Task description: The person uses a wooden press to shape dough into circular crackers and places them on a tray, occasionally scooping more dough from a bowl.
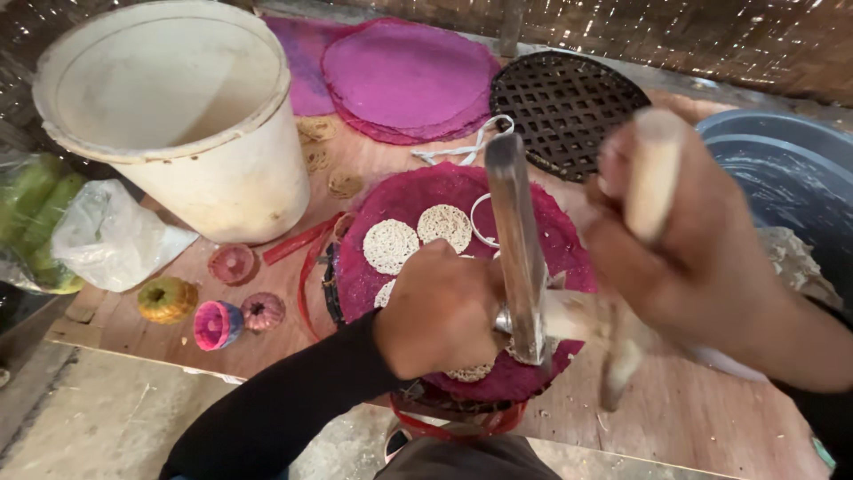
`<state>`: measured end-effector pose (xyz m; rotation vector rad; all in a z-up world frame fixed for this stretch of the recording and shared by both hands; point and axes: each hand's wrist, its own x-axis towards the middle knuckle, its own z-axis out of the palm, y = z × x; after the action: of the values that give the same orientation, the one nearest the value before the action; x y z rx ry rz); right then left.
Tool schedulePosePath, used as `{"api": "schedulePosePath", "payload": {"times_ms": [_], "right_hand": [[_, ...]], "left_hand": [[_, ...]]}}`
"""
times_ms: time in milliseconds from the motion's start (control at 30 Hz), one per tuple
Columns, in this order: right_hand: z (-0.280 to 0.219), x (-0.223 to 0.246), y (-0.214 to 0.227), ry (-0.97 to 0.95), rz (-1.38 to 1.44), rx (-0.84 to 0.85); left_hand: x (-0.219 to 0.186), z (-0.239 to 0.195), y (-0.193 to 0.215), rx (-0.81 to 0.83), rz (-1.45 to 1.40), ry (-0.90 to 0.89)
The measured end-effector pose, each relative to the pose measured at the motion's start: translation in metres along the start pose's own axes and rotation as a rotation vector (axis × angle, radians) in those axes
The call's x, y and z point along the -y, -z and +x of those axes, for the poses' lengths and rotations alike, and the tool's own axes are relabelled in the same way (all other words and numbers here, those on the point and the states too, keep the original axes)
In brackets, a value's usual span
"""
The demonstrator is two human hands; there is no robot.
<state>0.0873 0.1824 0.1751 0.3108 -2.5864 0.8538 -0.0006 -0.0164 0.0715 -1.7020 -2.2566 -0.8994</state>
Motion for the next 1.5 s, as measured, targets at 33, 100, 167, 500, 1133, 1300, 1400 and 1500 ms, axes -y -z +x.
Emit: {"api": "schedulePosePath", "payload": {"times_ms": [33, 100, 167, 500, 1133, 1300, 1400, 1500], "right_hand": [[-0.006, 0.005, 0.002, -0.020, 0.125, 0.008], [-0.016, 0.010, 0.005, -0.011, 0.272, 0.022], [-0.029, 0.012, 0.009, 0.092, 0.216, 0.025], [-0.097, -0.003, -0.003, 0.027, 0.340, -0.133], [-0.123, -0.174, -0.062, 0.156, 0.822, -0.864], [-0.148, -0.191, -0.021, 0.017, 0.423, -0.708], [-0.148, -0.154, 0.010, -0.152, -0.041, -0.519], [-0.173, -0.085, 0.046, 0.014, -0.066, -0.596]], "left_hand": [[0.002, -0.004, 0.000, 0.053, 0.002, 0.026], [0.006, -0.011, 0.000, 0.133, -0.064, 0.069], [0.011, -0.016, 0.002, 0.193, -0.198, 0.100], [0.033, -0.022, -0.002, 0.550, -1.204, -0.041], [-0.052, -0.002, -0.103, -0.263, -0.548, -0.169], [-0.045, 0.020, -0.118, -0.436, -0.578, -0.104], [-0.045, 0.031, -0.118, -0.586, -0.651, -0.045], [-0.054, 0.053, -0.125, -0.713, -0.708, -0.027]]}}
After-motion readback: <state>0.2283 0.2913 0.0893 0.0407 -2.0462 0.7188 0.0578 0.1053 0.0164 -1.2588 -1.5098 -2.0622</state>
